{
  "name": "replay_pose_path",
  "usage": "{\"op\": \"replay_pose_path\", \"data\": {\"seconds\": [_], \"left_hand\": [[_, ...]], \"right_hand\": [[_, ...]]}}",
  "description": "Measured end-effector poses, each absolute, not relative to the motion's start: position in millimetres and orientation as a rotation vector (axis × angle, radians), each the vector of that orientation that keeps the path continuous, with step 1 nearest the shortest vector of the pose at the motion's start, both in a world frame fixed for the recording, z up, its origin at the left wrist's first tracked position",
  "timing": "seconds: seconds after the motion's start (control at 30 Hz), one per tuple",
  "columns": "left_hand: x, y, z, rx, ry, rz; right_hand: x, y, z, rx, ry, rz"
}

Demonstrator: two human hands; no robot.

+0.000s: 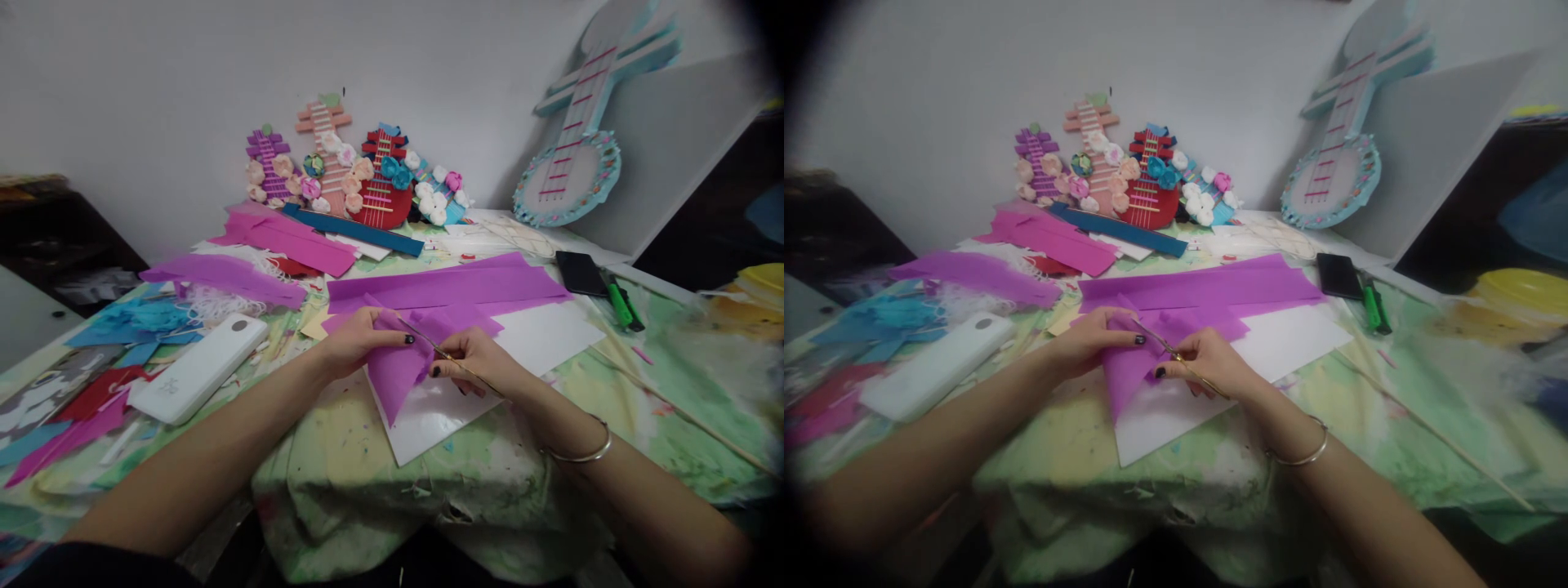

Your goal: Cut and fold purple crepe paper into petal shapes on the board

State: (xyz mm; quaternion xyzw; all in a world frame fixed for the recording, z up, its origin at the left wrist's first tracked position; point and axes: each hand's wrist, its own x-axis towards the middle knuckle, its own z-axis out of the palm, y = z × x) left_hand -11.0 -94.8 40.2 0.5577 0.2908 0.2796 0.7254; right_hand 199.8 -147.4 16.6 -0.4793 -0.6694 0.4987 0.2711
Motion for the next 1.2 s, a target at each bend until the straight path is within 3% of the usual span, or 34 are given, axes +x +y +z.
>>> {"op": "replay_pose_path", "data": {"seconds": [1.2], "left_hand": [[-11.1,-91.1,33.3,1.387,0.771,0.598]], "right_hand": [[191.3,-144.7,15.4,-1.305,-1.533,1.217]]}}
